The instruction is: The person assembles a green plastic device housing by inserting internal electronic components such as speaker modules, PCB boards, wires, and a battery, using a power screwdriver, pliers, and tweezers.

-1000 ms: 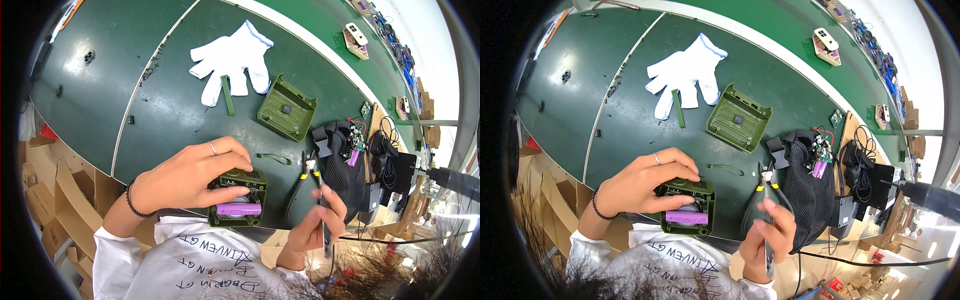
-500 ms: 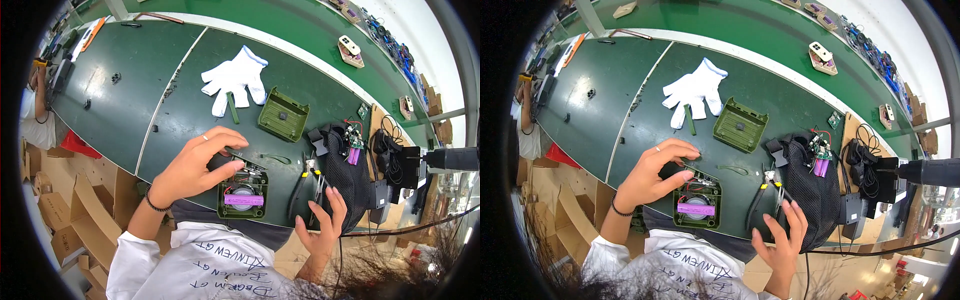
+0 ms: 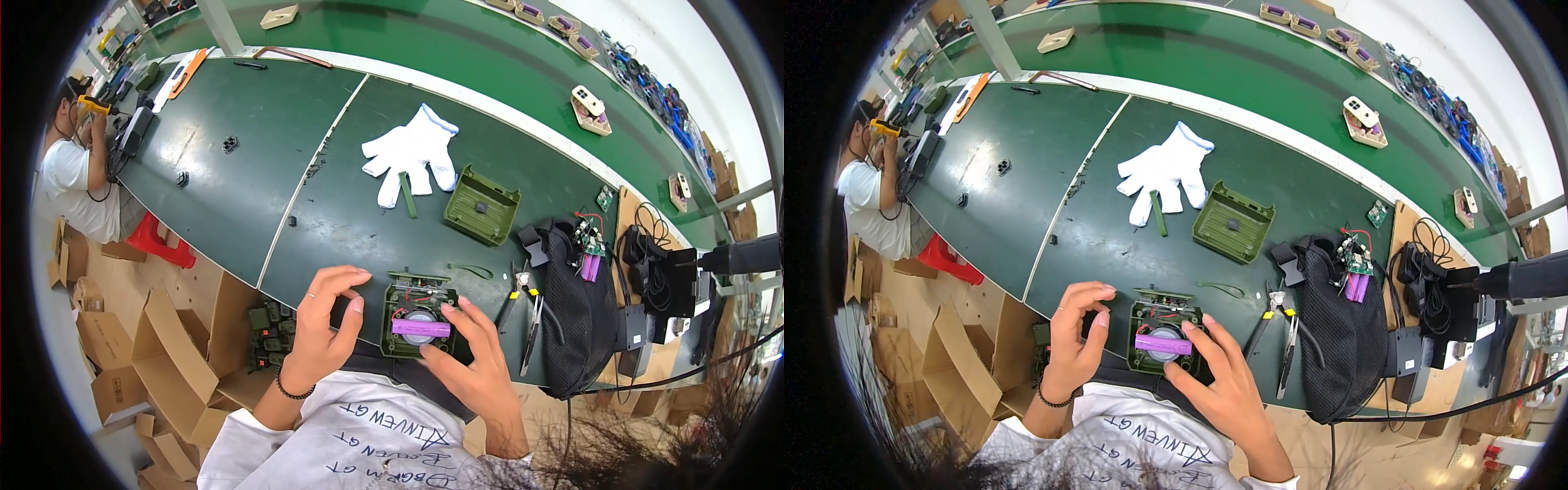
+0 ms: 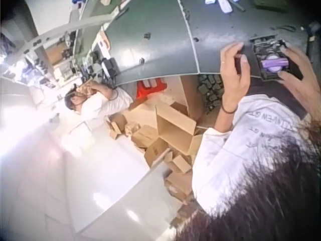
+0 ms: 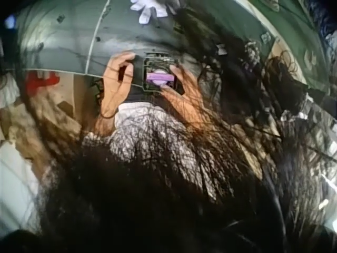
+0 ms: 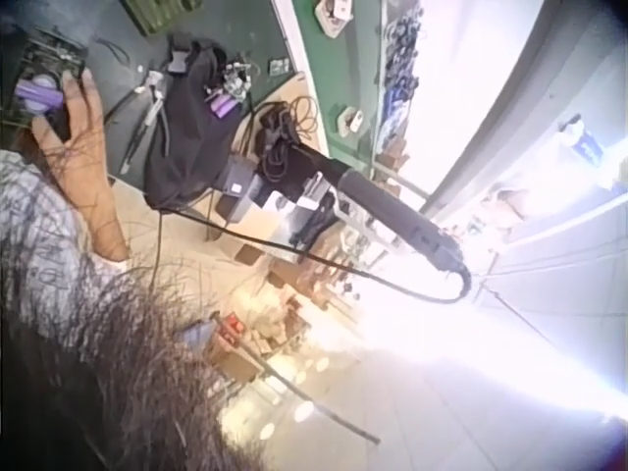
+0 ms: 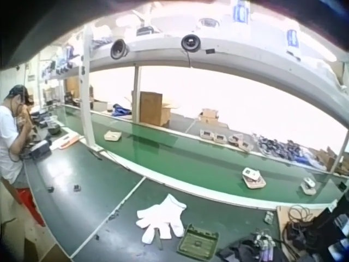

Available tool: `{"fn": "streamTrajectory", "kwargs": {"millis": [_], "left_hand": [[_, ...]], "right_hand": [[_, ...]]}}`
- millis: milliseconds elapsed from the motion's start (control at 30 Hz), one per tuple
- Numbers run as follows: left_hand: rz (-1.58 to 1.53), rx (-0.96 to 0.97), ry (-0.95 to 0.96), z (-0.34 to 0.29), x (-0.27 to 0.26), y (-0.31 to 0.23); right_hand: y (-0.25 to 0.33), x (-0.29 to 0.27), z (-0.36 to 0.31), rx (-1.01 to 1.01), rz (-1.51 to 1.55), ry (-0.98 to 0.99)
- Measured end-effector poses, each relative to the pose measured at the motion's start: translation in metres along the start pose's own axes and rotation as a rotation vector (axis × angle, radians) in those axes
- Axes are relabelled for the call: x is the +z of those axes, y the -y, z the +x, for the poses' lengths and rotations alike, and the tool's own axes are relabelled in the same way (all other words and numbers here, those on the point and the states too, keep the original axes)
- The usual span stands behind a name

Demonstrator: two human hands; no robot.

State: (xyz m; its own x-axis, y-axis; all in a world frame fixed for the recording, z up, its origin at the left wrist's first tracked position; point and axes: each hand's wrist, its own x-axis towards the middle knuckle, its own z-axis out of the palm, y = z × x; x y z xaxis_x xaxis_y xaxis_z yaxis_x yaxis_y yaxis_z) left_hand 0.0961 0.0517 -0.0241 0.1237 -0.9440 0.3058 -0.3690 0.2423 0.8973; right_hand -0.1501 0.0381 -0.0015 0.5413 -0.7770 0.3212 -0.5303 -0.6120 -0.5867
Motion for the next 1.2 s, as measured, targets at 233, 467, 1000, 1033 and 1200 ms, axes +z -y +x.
{"fn": "streamTrajectory", "kwargs": {"millis": [233,467,1000,1033,1200], "left_hand": [[0.045,0.021,-0.005,0.003,-0.001,0.002],[0.527,0.337,0.343,-0.003,0.014,-0.013],[0.677,0.356,0.641,0.026,0.033,-0.01],[0.726,0.306,0.59,0.03,0.022,-0.007],[0.989,0.17,0.246,0.063,-0.026,0.014]], "right_hand": [[-0.008,0.004,-0.01,0.017,0.099,-0.103],[-0.02,-0.028,-0.031,0.034,-0.121,-0.427],[-0.028,-0.029,-0.042,0.055,-0.107,-0.318],[-0.026,-0.029,-0.041,0.021,-0.108,-0.259],[-0.016,-0.013,-0.025,0.006,-0.035,-0.194]]}}
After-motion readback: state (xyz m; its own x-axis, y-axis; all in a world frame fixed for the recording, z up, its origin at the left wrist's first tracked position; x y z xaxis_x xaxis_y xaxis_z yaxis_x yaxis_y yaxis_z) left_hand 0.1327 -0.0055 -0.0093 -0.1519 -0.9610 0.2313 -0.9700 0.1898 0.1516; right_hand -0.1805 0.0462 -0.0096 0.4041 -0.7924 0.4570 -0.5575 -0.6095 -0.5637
